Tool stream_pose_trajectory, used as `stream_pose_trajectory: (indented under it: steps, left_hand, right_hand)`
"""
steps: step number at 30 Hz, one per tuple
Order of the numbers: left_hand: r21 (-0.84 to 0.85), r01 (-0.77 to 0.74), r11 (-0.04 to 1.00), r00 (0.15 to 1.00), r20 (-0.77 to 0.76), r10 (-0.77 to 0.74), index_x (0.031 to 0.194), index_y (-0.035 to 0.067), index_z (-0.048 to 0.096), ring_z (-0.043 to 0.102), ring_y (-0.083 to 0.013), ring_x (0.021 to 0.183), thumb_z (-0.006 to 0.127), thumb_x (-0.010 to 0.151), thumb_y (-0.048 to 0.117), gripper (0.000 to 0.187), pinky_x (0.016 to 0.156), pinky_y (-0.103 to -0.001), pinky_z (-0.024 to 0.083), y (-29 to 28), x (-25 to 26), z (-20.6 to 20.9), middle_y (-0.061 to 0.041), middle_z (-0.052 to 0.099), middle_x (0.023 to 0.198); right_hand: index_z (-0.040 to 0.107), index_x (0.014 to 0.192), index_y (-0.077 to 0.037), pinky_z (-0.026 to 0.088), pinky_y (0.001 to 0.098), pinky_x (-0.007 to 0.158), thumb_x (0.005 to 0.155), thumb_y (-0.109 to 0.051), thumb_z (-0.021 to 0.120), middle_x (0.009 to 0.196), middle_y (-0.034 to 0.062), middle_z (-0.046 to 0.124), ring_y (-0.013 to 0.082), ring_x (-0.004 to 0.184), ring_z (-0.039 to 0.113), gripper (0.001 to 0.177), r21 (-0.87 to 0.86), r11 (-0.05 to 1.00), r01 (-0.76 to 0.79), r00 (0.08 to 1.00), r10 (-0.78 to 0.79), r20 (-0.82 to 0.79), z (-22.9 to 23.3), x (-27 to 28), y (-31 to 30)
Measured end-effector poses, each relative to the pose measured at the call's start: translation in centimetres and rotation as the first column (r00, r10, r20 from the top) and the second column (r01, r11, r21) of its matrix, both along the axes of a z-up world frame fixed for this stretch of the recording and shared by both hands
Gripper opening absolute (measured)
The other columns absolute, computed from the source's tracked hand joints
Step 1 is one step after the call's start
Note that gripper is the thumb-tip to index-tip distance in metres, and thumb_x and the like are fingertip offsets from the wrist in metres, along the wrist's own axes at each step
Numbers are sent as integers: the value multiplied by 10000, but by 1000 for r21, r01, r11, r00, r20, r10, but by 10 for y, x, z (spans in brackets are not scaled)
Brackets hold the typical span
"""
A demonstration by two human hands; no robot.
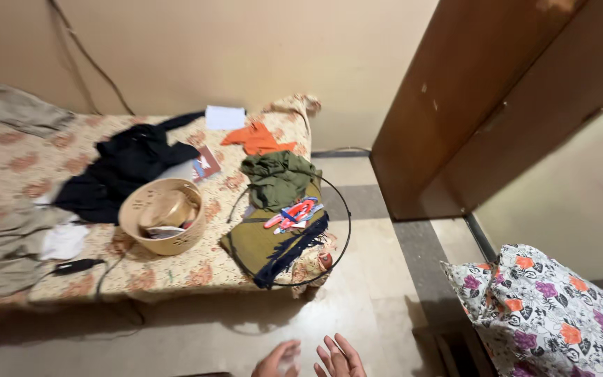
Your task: The person removes the front grill of a standing fan, then repeatedly attempts to fit a circular rubber ring onto the grill's edge. They adjust the ring's position multiple times but do not complete the assembly or secure the ring in place.
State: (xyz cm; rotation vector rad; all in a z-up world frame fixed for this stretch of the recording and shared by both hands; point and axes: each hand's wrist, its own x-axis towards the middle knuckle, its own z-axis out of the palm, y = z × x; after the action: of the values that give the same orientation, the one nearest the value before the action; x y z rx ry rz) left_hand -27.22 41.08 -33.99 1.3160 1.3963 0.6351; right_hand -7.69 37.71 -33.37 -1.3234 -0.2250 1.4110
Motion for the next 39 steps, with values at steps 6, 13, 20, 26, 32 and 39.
stream_pose_trajectory:
  steps: [6,13,20,26,32,39]
  left_hand:
    - [269,70,961,988,-154,-29,1276,148,646,632,-291,1192,748,867,200,425,1020,-422,492,117,39,-14,-76,714,1239]
    - [-73,192,979,826,-526,-202,1315,111,544,552,-310,1271,765,858,244,524,1059,-516,415,190,71,-27,-123,629,1300]
    - [137,71,988,954,-299,-27,1076,152,760,735,-326,876,652,867,44,259,790,-482,564,185,67,-54,-124,780,911]
    - [439,82,895,971,-238,28,937,87,783,731,-326,637,717,883,118,90,596,-436,578,163,47,36,-155,729,732]
    - [501,-106,859,992,0,123,1004,54,793,767,-275,660,681,838,47,200,589,-385,596,134,22,147,-120,781,821]
    - [576,-148,804,988,57,142,1003,75,811,759,-308,698,746,825,94,190,623,-401,586,83,19,224,-134,779,796]
  right_hand:
    - [482,1439,-136,549,589,987,943,-161,546,1459,161,584,371,1277,617,501,32,997,-66,983,70,-169,-9,43,23]
    - [455,1435,-73,542,635,969,968,-237,591,1423,275,579,462,1253,628,514,-52,998,41,999,-39,29,-12,56,22]
    - [481,1453,-46,527,535,1009,1004,-231,500,1442,205,597,368,1310,591,486,-248,957,148,984,-119,130,-1,69,-14]
    - [520,1424,-34,562,526,1010,998,-169,499,1397,188,639,360,1290,624,447,-267,951,156,984,-126,127,25,50,-7]
    - [595,1358,61,586,488,942,985,-141,558,1342,219,686,347,1210,686,426,-109,972,210,953,-178,247,121,10,48]
    - [626,1350,30,619,349,891,900,-103,688,1249,152,734,195,1084,722,474,101,991,86,906,-120,405,269,-44,107]
